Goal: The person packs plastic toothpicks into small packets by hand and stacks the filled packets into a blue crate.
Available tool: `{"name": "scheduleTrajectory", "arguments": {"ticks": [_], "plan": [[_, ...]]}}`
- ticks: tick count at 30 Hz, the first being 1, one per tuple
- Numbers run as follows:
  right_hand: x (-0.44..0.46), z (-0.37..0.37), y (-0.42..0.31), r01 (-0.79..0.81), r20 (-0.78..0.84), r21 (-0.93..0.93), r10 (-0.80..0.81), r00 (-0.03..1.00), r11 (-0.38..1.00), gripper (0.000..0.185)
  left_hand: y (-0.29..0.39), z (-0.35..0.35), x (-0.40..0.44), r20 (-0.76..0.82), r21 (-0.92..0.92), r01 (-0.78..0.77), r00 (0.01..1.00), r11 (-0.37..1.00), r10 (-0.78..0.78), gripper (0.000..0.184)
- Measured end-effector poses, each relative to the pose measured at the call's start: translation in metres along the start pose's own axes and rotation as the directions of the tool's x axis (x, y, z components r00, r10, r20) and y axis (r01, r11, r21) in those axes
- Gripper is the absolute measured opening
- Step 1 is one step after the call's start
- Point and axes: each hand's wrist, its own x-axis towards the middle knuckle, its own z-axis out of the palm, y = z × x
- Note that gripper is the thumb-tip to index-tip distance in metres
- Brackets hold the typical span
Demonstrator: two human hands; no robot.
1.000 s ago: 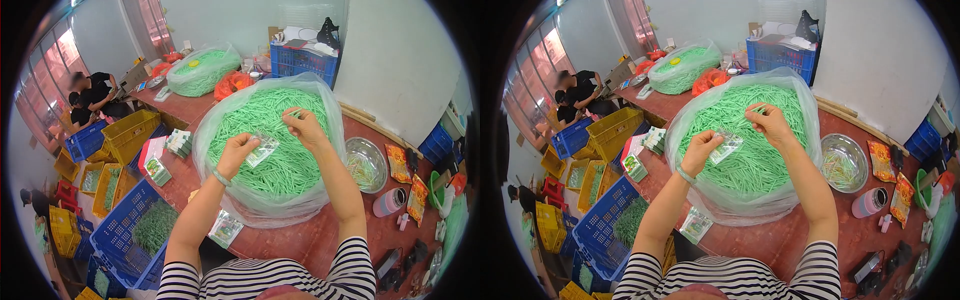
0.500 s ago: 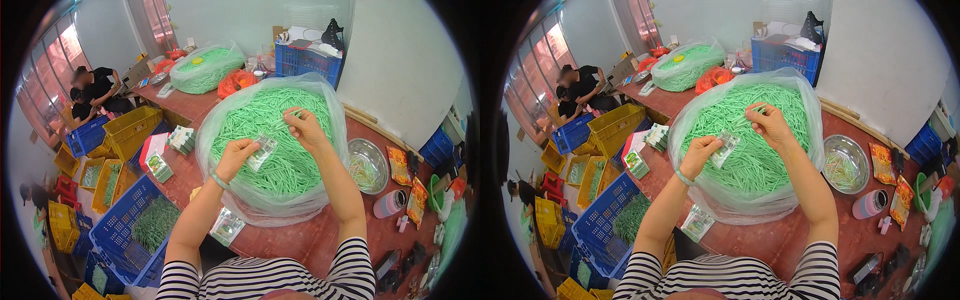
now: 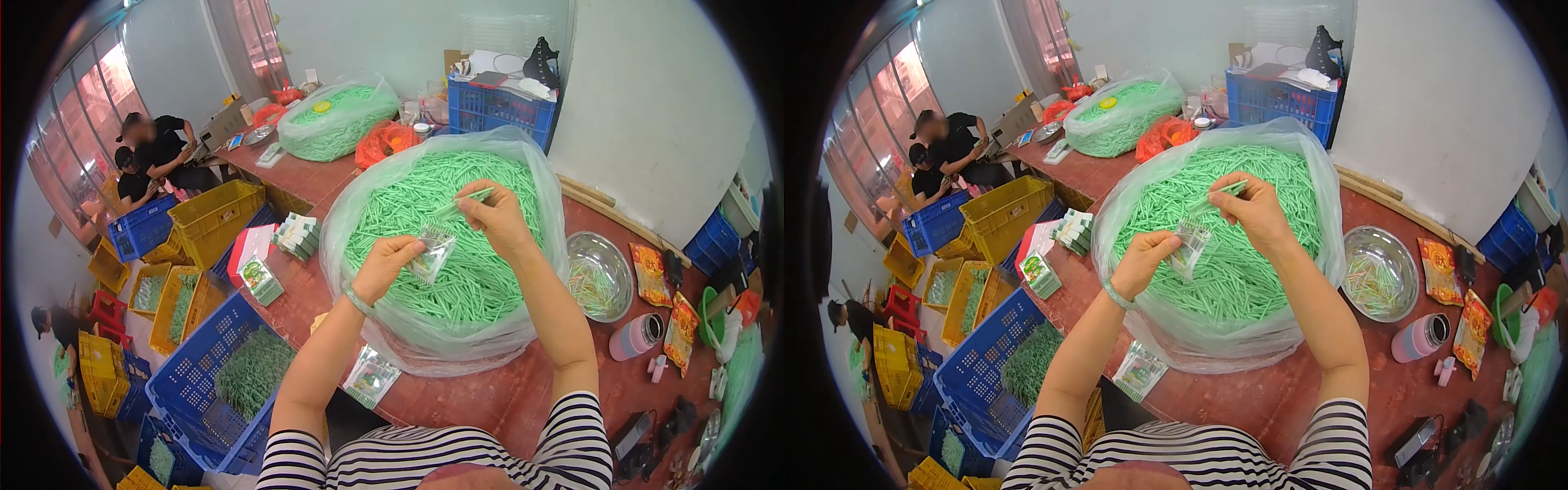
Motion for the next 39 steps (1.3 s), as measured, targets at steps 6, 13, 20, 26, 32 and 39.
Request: {"name": "scheduleTrajectory", "arguments": {"ticks": [6,13,20,26,32,39], "plan": [[-0.004,0.001,0.002,-0.057,0.085,-0.208,0.076,0.993,0.976,0.012,0.002,0.001,0.003,-0.015,0.025,-0.013,1.000,1.000,0.013,0.022],[0.001,0.008,0.001,0.047,0.143,-0.536,0.036,0.989,0.843,0.015,0.008,0.015,0.021,0.040,0.027,0.026,0.999,0.999,-0.027,0.024],[0.016,-0.001,-0.006,0.233,0.253,-0.717,-0.067,0.965,0.657,0.045,0.015,0.019,0.042,0.066,-0.380,0.174,0.985,0.909,-0.161,0.023],[0.014,-0.006,-0.004,0.305,0.314,-0.804,-0.072,0.947,0.511,0.056,0.007,0.023,0.046,-0.044,-0.510,0.092,0.990,0.856,-0.133,0.019],[0.027,-0.010,-0.002,-0.021,0.147,-0.655,0.154,0.977,0.755,0.043,0.007,0.020,0.043,-0.019,-0.494,0.105,0.991,0.863,-0.132,0.021],[0.016,0.037,0.017,0.134,0.257,-0.564,0.018,0.966,0.815,0.036,0.020,-0.011,0.013,0.045,-0.160,0.082,0.996,0.984,-0.076,0.037]]}}
